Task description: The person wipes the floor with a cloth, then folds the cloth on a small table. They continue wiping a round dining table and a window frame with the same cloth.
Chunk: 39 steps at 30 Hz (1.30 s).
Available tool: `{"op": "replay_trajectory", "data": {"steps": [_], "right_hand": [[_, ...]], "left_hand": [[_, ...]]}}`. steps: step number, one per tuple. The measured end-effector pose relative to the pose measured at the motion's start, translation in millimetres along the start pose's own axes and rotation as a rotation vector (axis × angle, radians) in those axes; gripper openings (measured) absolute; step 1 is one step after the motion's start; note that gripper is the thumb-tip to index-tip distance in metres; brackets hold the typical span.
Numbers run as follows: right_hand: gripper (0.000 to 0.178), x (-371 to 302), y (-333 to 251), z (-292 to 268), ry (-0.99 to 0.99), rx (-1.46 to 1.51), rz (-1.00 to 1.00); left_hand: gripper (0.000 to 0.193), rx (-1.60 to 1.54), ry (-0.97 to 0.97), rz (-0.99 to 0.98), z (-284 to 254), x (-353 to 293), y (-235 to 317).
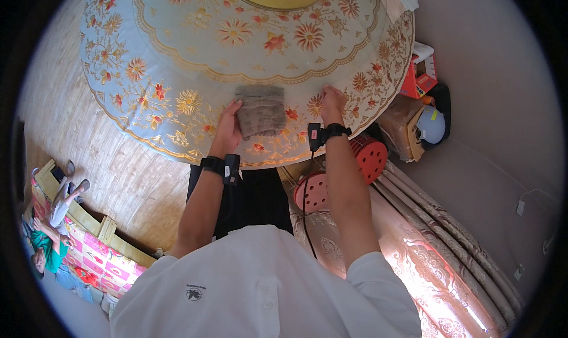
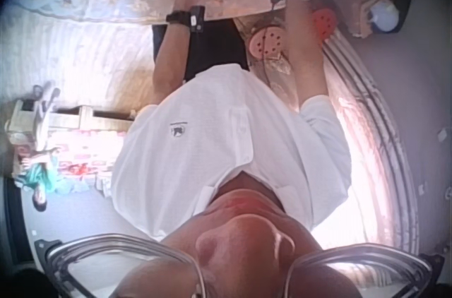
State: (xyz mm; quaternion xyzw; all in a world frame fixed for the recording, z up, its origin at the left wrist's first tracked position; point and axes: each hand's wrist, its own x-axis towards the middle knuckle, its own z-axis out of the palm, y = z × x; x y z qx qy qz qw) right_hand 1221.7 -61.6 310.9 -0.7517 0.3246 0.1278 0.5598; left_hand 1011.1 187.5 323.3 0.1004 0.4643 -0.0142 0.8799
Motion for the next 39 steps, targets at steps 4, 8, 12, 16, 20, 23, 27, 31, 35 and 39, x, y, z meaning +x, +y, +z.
{"op": "replay_trajectory", "data": {"steps": [4,8,12,16,20,23,27,31,35,39], "right_hand": [[0.013,-10,0,-8,-0.025,-0.105,-0.005],[0.016,-83,4,27,-0.224,-0.011,0.139],[0.011,-75,13,25,-0.263,0.144,0.241],[0.008,-45,4,14,-0.316,0.107,0.238],[0.009,-1,-7,-5,-0.222,0.088,0.187],[0.014,29,-11,-26,-0.093,-0.006,-0.042],[0.018,-2,-12,-13,-0.243,-0.088,0.077],[0.017,-82,4,36,-0.265,-0.055,0.161],[0.01,-71,10,33,-0.239,0.044,0.186],[0.01,-13,-2,9,-0.246,0.008,0.22]], "left_hand": [[0.067,0.011,-0.007,0.01,-2,-2,5],[0.066,0.009,0.0,-0.005,-10,3,6],[0.059,0.025,-0.021,-0.022,-7,1,6],[0.052,-0.002,-0.004,-0.015,-16,9,3],[0.048,-0.001,-0.028,-0.024,-17,8,4],[0.048,-0.009,-0.095,-0.045,-15,9,4],[0.05,-0.026,-0.128,-0.032,-19,10,5],[0.053,-0.013,-0.058,-0.038,-22,14,2],[0.05,-0.022,-0.101,-0.06,-23,12,5],[0.048,-0.027,-0.099,-0.055,-22,10,7]]}}
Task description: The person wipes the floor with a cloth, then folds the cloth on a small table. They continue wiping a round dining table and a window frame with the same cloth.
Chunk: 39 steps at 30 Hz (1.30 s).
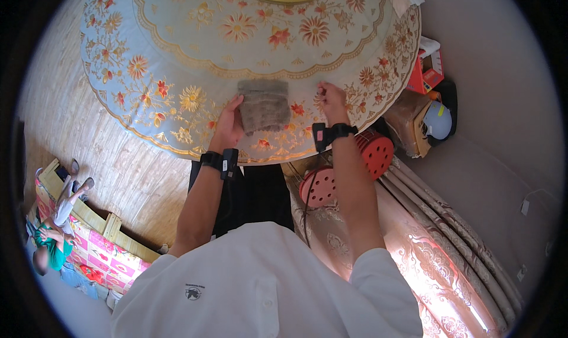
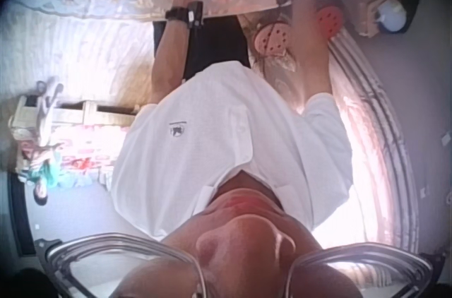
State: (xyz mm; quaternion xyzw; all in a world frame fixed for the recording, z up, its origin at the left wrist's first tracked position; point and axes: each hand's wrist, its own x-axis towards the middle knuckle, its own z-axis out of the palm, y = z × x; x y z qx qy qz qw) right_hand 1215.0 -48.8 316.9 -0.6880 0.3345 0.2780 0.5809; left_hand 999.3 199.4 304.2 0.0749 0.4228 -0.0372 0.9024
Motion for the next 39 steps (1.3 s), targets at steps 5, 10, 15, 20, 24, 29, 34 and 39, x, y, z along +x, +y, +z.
{"op": "replay_trajectory", "data": {"steps": [5,10,15,20,24,29,34,39], "right_hand": [[0.013,37,-26,-54,0.087,0.121,-0.172],[0.021,-20,-4,0,-0.02,-0.177,-0.022],[0.02,-66,24,43,-0.108,0.091,-0.017],[0.017,0,13,-6,-0.158,0.009,-0.074],[0.017,27,-23,-31,0.064,0.015,-0.145],[0.018,28,-21,-36,0.075,0.057,-0.171],[0.016,-56,32,33,-0.028,-0.047,-0.014],[0.013,-62,45,46,-0.048,0.122,-0.019]], "left_hand": [[0.047,-0.011,-0.056,-0.016,1,6,-2],[0.045,-0.028,-0.017,-0.015,-4,5,1],[0.045,-0.021,0.018,-0.018,2,3,0],[0.043,-0.018,-0.036,-0.01,-2,7,-2],[0.043,-0.01,-0.023,-0.007,-2,6,1],[0.051,0.013,-0.029,-0.021,9,-5,4],[0.057,-0.042,-0.067,-0.026,3,-1,5],[0.051,0.006,-0.051,-0.017,5,-3,4]]}}
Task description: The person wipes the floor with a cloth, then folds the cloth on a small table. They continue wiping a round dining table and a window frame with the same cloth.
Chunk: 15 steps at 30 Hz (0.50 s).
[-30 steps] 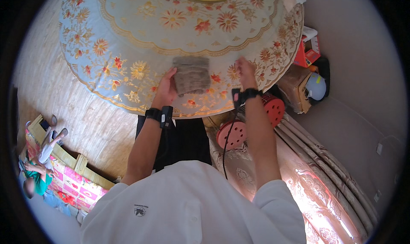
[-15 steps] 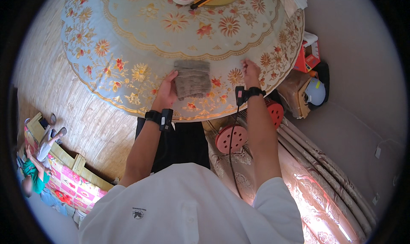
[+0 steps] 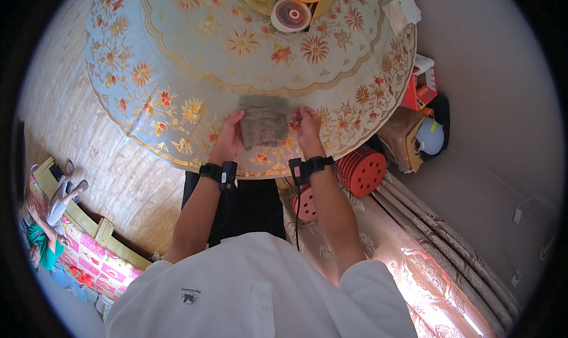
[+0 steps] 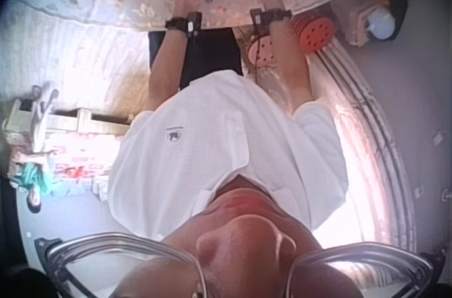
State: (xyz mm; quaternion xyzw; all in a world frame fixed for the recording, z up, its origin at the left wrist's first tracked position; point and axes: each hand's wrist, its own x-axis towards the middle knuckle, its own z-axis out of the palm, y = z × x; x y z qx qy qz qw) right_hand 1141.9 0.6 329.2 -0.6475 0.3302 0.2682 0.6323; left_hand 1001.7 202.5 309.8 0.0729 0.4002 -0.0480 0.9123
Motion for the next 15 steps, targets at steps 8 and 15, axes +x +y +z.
{"op": "replay_trajectory", "data": {"steps": [8,15], "right_hand": [[0.011,93,-80,-86,-0.026,-0.114,-0.062],[0.012,61,-37,-59,-0.078,-0.194,-0.014]], "left_hand": [[0.051,-0.007,0.03,-0.018,-8,5,-1],[0.049,-0.011,-0.024,0.001,-4,-1,4]]}}
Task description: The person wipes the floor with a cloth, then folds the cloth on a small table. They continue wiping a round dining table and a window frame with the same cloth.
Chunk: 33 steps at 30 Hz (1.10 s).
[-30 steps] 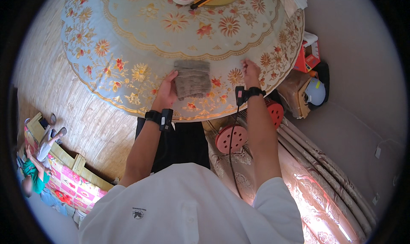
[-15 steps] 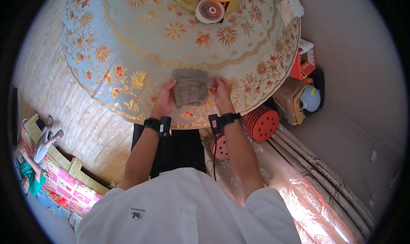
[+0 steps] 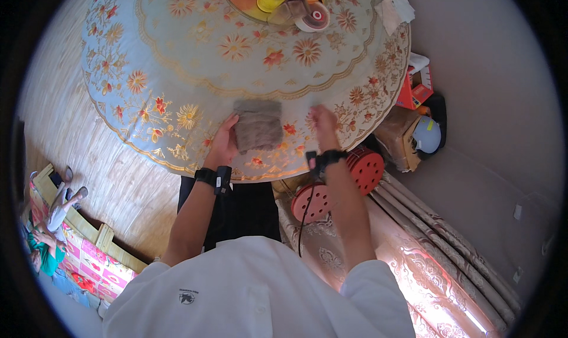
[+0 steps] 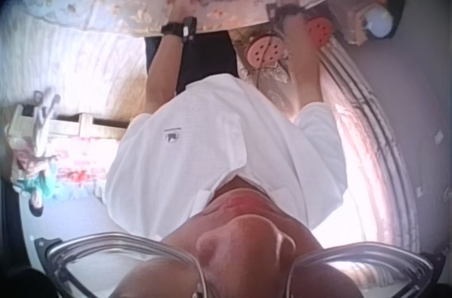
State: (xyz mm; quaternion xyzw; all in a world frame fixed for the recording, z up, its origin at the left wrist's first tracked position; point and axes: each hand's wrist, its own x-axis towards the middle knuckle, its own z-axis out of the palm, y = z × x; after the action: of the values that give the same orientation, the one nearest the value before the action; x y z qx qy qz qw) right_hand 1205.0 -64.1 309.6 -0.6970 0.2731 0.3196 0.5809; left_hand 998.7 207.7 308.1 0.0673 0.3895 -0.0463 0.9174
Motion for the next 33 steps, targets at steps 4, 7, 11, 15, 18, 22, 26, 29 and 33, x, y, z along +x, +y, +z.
{"op": "replay_trajectory", "data": {"steps": [4,7,11,15,18,22,26,29,33], "right_hand": [[0.016,-63,11,69,-0.007,0.17,0.041],[0.017,-30,12,46,0.089,0.102,-0.017],[0.017,8,-18,-5,0.044,0.032,-0.03],[0.017,24,-44,-28,0.159,0.101,-0.132],[0.016,15,-29,-19,0.095,0.227,-0.02],[0.021,-40,-2,48,0.018,0.107,0.055],[0.023,-51,10,69,0.01,0.135,0.041],[0.022,-14,9,28,-0.038,0.146,0.077],[0.015,19,-20,-18,0.002,0.221,0.048]], "left_hand": [[0.05,0.01,-0.039,-0.023,3,-2,0],[0.049,0.004,0.021,-0.021,-2,3,-6],[0.049,-0.015,0.025,-0.034,9,-5,-4],[0.046,0.013,-0.039,-0.029,5,-3,-1],[0.044,0.029,-0.02,-0.012,0,4,-6],[0.041,0.0,0.044,-0.004,-2,7,-7],[0.047,0.002,0.006,-0.002,-5,6,-6],[0.058,-0.005,-0.017,-0.029,3,2,-4],[0.057,-0.006,-0.032,-0.024,2,0,-1]]}}
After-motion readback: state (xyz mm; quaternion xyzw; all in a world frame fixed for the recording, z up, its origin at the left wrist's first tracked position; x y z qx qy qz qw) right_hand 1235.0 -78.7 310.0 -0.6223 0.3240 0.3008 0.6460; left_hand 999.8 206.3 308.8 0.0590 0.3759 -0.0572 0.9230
